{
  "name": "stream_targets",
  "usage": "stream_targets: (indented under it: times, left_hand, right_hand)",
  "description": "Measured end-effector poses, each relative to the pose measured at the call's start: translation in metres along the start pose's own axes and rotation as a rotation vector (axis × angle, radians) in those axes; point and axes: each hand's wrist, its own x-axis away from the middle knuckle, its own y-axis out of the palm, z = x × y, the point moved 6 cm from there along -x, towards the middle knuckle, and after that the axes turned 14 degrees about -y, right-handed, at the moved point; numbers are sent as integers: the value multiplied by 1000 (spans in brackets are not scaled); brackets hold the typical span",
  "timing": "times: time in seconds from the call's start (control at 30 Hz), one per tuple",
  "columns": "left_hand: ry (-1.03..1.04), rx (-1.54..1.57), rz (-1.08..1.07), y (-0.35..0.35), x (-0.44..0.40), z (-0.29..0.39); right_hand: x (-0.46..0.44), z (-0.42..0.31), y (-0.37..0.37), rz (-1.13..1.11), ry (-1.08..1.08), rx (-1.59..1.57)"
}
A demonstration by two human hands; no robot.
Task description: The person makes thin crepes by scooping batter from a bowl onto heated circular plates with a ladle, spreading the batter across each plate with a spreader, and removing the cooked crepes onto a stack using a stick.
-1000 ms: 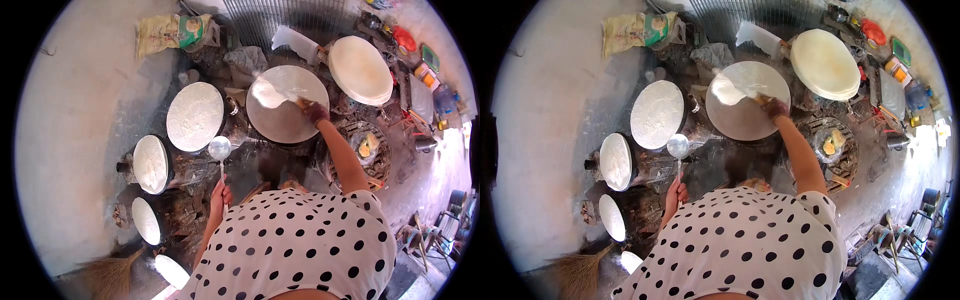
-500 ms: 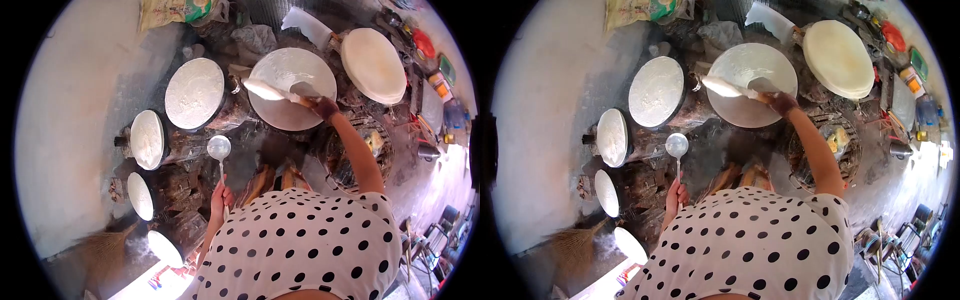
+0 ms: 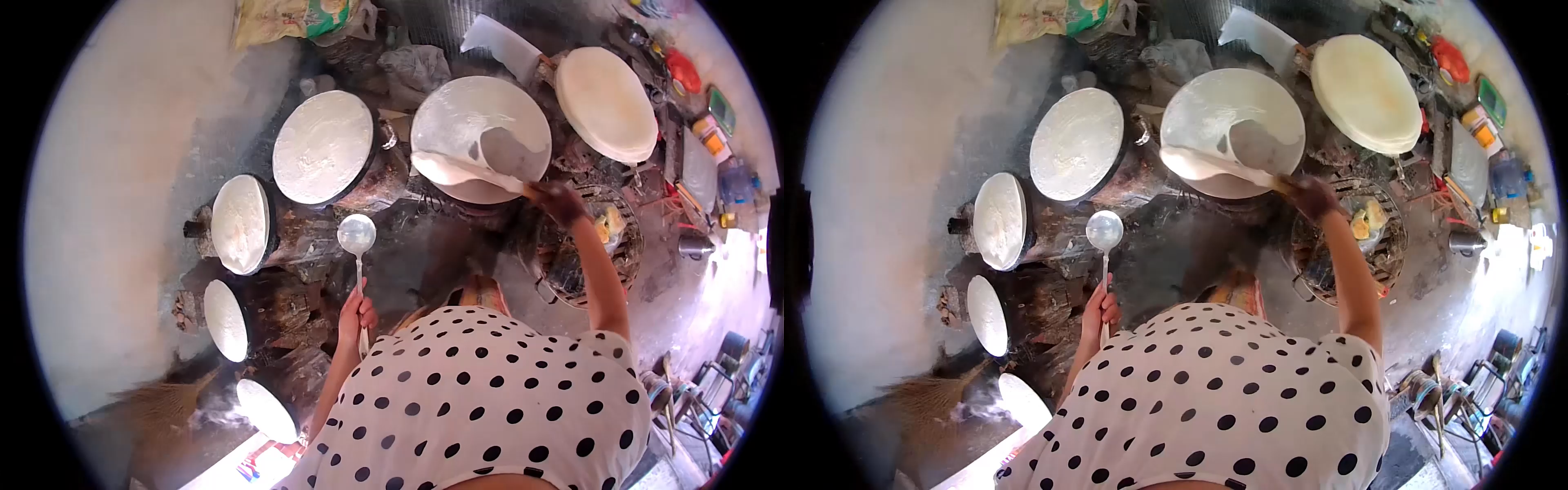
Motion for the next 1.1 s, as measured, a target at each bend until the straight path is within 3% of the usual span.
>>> stream_targets:
  times: [0.03, 0.07, 0.1, 0.13, 0.2, 0.4, 0.5, 0.63, 0.8, 0.87, 0.93, 1.1]
  left_hand:
    - [4, -2, 10, -7, 3, 3]
    - [2, 6, -4, -13, 8, 5]
    - [11, 23, -8, -19, 14, 8]
    - [29, -15, 13, -24, 20, 10]
    - [40, -48, 21, -39, 27, 12]
    - [-28, -85, -64, -100, 29, 24]
    - [-25, -100, -80, -123, 38, 30]
    - [-24, -123, 3, -155, 53, 29]
    - [-19, -148, -2, -177, 59, 30]
    - [-20, -164, -5, -177, 61, 31]
    - [-12, -157, -22, -177, 60, 34]
    - [5, -137, -66, -173, 51, 37]
  right_hand:
    - [27, 9, -1, 31, 9, -45]
    - [49, 11, 2, 200, -72, -78]
    - [52, -9, 18, 192, -86, -68]
    - [59, -25, 25, 527, -14, -558]
    - [43, -57, 65, 699, 127, -666]
    - [-137, -173, 219, 567, 491, 34]
    - [-100, -131, 269, 505, 363, 444]
    - [-60, -110, 247, 657, 472, 18]
    - [-159, -112, 297, 649, 376, -51]
    - [-153, -141, 277, 467, 595, -100]
    - [-101, -151, 263, 683, 802, -263]
    - [-20, -74, 250, 646, 613, -7]
